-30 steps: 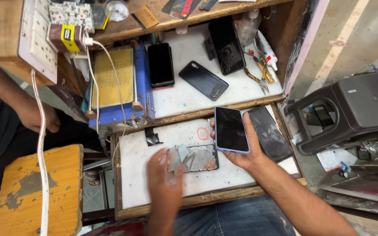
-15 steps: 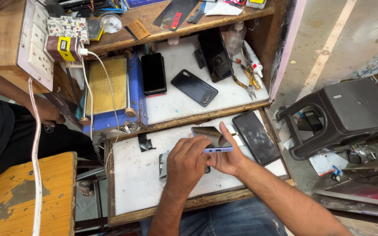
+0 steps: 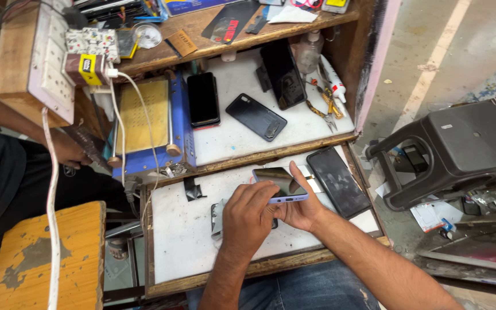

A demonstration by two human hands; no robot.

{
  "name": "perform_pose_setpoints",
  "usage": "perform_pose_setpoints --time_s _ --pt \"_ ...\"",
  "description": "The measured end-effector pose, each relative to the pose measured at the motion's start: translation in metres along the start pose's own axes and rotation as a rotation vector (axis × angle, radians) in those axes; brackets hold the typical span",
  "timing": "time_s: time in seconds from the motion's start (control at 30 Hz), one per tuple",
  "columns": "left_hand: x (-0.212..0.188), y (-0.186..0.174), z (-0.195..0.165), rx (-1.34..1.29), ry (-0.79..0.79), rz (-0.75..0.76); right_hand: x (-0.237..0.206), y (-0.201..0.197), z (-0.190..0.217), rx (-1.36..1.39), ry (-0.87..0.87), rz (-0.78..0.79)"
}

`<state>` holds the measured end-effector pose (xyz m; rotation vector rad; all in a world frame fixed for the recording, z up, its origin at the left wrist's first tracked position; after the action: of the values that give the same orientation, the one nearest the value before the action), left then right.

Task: The person removes a protective film from a smartphone screen, then picks up and places down other phones on the workbench. The person sprays liquid onto the screen and wipes it with a cloth.

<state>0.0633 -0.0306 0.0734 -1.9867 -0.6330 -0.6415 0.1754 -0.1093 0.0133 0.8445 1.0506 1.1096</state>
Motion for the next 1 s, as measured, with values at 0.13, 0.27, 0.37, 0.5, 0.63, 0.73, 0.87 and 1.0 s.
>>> perform_pose_setpoints --time_s 0.13,0.27,0.37,0.5,0.63,0.73,0.87,1.0 --pt "-0.006 0.006 -0.01 0.051 0.002 0.004 -0.001 -0.012 0.001 0.036 -0.002 -0.069" --pt "-0.028 0.008 -0.015 0.045 0.023 0.118 0.001 -0.026 0.006 0.006 -0.095 -0.168" --pt "-0.057 -0.011 0.003 0.0 -0.024 0.027 -0.001 -0.028 0.009 -0.036 -0.171 -0.089" --pt "-0.105 -0.075 0.066 0.204 -0.437 -0.328 -0.002 -0.03 0.012 -0.009 -0.197 -0.08" --pt "-0.152 -0.107 0.101 -0.093 -0.86 -0.792 -0.005 -0.032 0.009 -0.04 -0.196 -0.157" --pt "-0.159 -0.09 0.081 0.127 -0.615 -0.702 -0.005 -0.033 0.009 -0.082 -0.196 -0.205" --pt "-0.17 -0.052 0.04 0.387 -0.454 -0.436 -0.006 -0.033 0.009 -0.079 -0.224 -0.217" --pt "-0.177 -0.038 0.017 0.277 -0.395 -0.379 -0.006 -0.036 0.008 -0.033 -0.226 -0.215"
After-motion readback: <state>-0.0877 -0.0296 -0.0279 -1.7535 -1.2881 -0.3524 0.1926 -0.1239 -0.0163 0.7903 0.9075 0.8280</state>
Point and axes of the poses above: each hand's wrist, its own x-axis towards the middle knuckle, its own y-axis out of the palm, z = x × y, the point moved 3 cm from there along x, towards the middle knuckle, and after that the axes turned 8 degrees about y, right-handed, at the moved point
